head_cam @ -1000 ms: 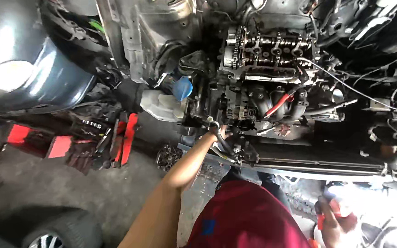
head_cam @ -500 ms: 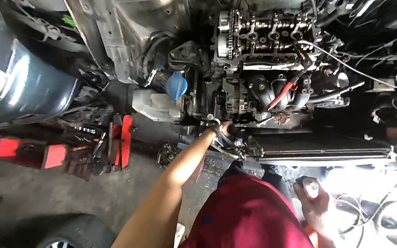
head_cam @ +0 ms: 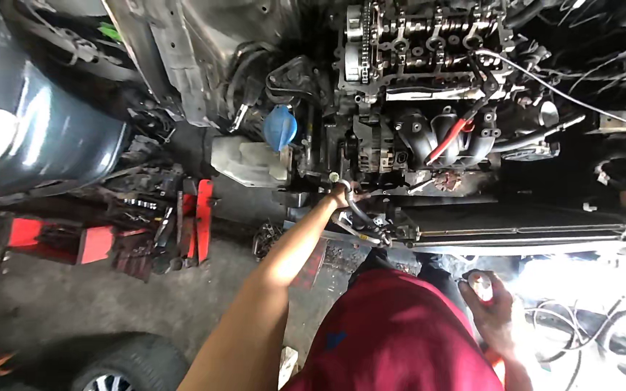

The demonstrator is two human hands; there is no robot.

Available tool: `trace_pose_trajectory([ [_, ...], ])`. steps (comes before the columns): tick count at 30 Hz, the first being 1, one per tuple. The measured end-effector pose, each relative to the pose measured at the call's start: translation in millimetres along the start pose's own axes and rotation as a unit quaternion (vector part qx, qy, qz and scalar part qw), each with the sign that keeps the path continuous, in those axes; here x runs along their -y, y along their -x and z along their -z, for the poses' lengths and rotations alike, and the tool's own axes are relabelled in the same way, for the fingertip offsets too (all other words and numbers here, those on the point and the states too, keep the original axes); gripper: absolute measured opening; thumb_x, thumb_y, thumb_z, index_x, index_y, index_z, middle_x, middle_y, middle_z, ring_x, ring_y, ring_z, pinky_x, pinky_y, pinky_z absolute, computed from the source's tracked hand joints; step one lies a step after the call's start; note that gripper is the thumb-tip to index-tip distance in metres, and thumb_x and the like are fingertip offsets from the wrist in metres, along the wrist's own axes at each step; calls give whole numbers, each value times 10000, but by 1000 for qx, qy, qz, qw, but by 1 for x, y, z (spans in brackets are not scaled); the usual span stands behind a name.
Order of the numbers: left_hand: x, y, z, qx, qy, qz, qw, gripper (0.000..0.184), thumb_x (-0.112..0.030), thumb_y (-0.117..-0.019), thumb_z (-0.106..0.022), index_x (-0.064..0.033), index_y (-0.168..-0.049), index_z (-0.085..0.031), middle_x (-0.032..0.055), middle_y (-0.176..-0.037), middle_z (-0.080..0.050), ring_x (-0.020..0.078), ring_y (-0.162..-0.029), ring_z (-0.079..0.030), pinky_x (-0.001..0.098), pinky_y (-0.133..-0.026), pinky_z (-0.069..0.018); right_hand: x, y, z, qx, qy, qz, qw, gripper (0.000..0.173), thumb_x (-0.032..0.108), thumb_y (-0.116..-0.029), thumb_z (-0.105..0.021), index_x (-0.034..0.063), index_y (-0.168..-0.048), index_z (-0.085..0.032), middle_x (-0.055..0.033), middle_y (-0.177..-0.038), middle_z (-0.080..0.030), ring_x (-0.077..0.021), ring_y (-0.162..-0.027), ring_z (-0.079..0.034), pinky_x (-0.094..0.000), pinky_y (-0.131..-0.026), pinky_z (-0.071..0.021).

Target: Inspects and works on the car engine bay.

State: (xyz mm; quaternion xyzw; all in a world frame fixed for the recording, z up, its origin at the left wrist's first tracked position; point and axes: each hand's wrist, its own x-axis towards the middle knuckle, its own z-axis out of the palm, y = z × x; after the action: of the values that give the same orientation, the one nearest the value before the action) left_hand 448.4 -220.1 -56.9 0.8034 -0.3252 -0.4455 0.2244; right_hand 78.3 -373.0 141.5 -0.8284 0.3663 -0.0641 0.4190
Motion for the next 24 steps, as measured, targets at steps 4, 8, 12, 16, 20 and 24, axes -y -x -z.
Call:
trace_pose_trajectory([
  [4,1,4,-6,6,-7,-22,1000,583,-242,-826,-850,-3,-1305,-619,232,-1263,-660,354,-1196,-632,541,-1069,-472,0,2,-1,4,3,-7,1000,357,314,-876,-666,-4,-1038,-682,-65,-843,-703,-44,-752,-664,-247,-706,-559],
  [8,-30,14,-5,27,-78,36,996,750,-285,-820,-849,10,-1424,-515,261,-1360,-601,391,-1269,-590,574,-1090,-448,0,4,-5,12,1,-8,1000,337,303,-880,-660,10,-1046,-685,-47,-847,-702,-30,-756,-660,-232,-705,-557],
  [12,-68,22,-5,47,-145,96,984,858,-334,-833,-831,46,-1481,-418,288,-1376,-583,420,-1273,-585,606,-1076,-439,5,2,-9,34,10,3,999,347,298,-887,-657,9,-1076,-695,-83,-865,-719,-88,-764,-684,-287,-715,-571],
  [16,-61,18,-4,61,-99,41,992,793,-227,-837,-836,57,-1469,-451,308,-1400,-559,429,-1315,-546,580,-1122,-404,11,1,-13,53,11,10,999,350,302,-900,-652,-5,-1064,-695,-99,-844,-717,-127,-747,-692,-334,-698,-577],
  [20,-37,10,2,74,-118,19,990,714,-324,-855,-819,10,-1420,-537,260,-1402,-580,390,-1326,-550,575,-1130,-403,14,-3,-19,63,-38,4,997,328,289,-894,-668,9,-1064,-692,-38,-838,-710,-27,-744,-666,-233,-702,-562],
  [24,-37,12,0,60,-92,23,994,703,-297,-870,-811,19,-1432,-529,271,-1393,-585,398,-1316,-558,577,-1135,-399,16,-16,-31,99,-146,-8,984,331,273,-893,-679,17,-1103,-663,37,-895,-696,65,-807,-639,-155,-759,-552],
])
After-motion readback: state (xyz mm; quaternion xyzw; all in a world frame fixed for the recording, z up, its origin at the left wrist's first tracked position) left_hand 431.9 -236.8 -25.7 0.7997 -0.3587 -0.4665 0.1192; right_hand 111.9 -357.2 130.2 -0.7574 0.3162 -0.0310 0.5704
